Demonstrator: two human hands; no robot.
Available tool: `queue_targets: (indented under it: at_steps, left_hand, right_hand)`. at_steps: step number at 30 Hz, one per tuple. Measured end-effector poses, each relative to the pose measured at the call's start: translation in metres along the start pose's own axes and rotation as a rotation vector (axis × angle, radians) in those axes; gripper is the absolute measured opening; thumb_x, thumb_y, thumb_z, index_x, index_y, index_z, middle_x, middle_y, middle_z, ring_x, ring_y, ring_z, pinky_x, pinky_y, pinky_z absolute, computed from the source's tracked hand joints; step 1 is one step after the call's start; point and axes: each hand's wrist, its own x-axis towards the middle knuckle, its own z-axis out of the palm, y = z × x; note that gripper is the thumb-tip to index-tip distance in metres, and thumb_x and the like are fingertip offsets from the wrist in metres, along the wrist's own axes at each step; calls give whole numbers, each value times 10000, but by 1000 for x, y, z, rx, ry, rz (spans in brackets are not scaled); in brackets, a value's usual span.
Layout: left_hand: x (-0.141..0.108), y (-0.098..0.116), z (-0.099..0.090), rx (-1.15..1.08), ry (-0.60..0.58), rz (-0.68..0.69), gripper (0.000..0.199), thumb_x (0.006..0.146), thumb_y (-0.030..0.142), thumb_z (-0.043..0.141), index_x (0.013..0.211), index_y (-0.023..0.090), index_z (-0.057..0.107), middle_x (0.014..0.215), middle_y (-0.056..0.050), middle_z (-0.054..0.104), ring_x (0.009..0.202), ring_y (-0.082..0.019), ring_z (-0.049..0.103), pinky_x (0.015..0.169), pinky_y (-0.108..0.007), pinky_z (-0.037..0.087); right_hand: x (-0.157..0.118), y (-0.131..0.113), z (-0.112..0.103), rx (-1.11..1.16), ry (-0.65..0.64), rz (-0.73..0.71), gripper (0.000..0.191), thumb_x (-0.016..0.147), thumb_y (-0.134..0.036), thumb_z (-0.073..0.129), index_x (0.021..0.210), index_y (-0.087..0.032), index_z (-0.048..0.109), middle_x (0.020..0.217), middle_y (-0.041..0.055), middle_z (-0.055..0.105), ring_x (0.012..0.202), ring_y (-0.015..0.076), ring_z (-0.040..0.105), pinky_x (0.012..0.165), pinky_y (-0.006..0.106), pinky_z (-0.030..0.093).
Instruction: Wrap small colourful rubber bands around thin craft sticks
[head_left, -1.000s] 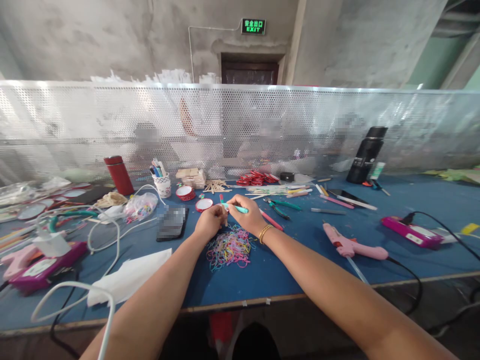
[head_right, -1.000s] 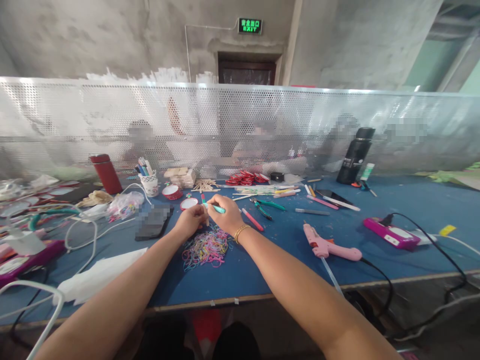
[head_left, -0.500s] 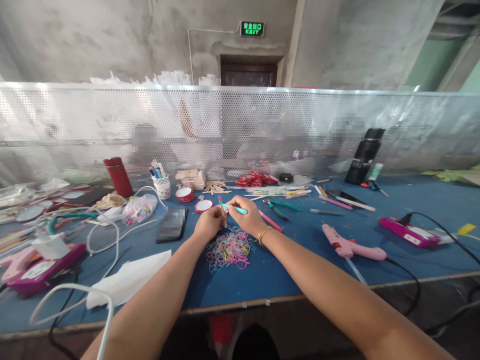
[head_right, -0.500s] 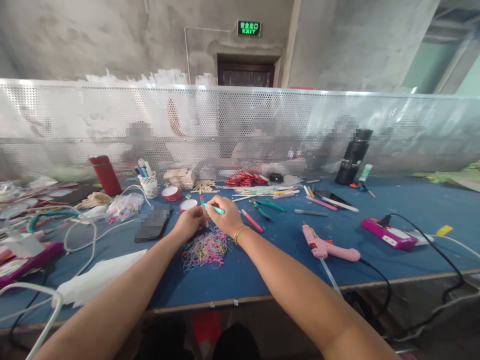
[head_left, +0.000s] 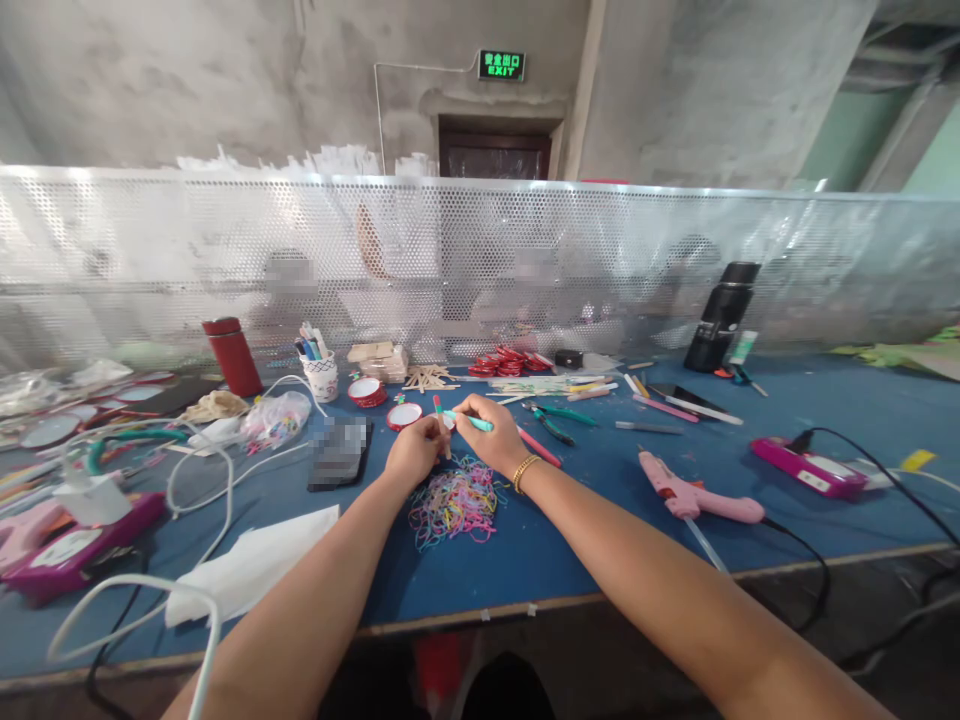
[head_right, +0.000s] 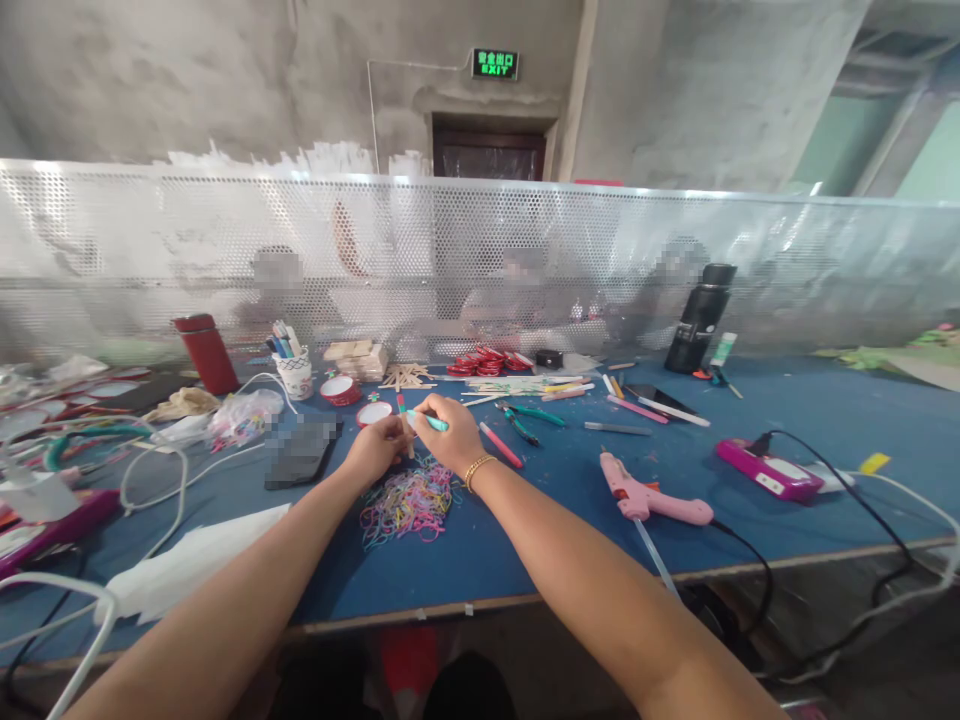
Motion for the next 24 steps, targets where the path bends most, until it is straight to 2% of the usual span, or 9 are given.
queue_targets:
  at_steps: [9,15,24]
  left_hand:
    - [0,5,-6,-10,-16,62,152,743,311,580,669,192,521,608,17,607,539,-113,540,488,-198,425]
    - [1,3,-5,-3,6,41,114,739,286,587,692,193,542,598,24,596,515,-107,541,493,-198,424]
    - [0,2,-4,2,-9,64,128,742,301,587,688,192,546,609,16,609,521,-106,529,488,-197,416]
  right_hand:
    - [4,-1,3,-21,-14,-25,86,842,-251,543,840,-244,628,805,-13,660,806,153,589,763,254,448]
    - [3,0,1,-40,49,9,74,835,-244,550,814,-240,620,795,-9,657,794,157,583,762,259,442]
    - [2,2,3,-16,5,-18,92,846,-246,533,826,-244,623,810,-8,662,805,160,586,766,265,444]
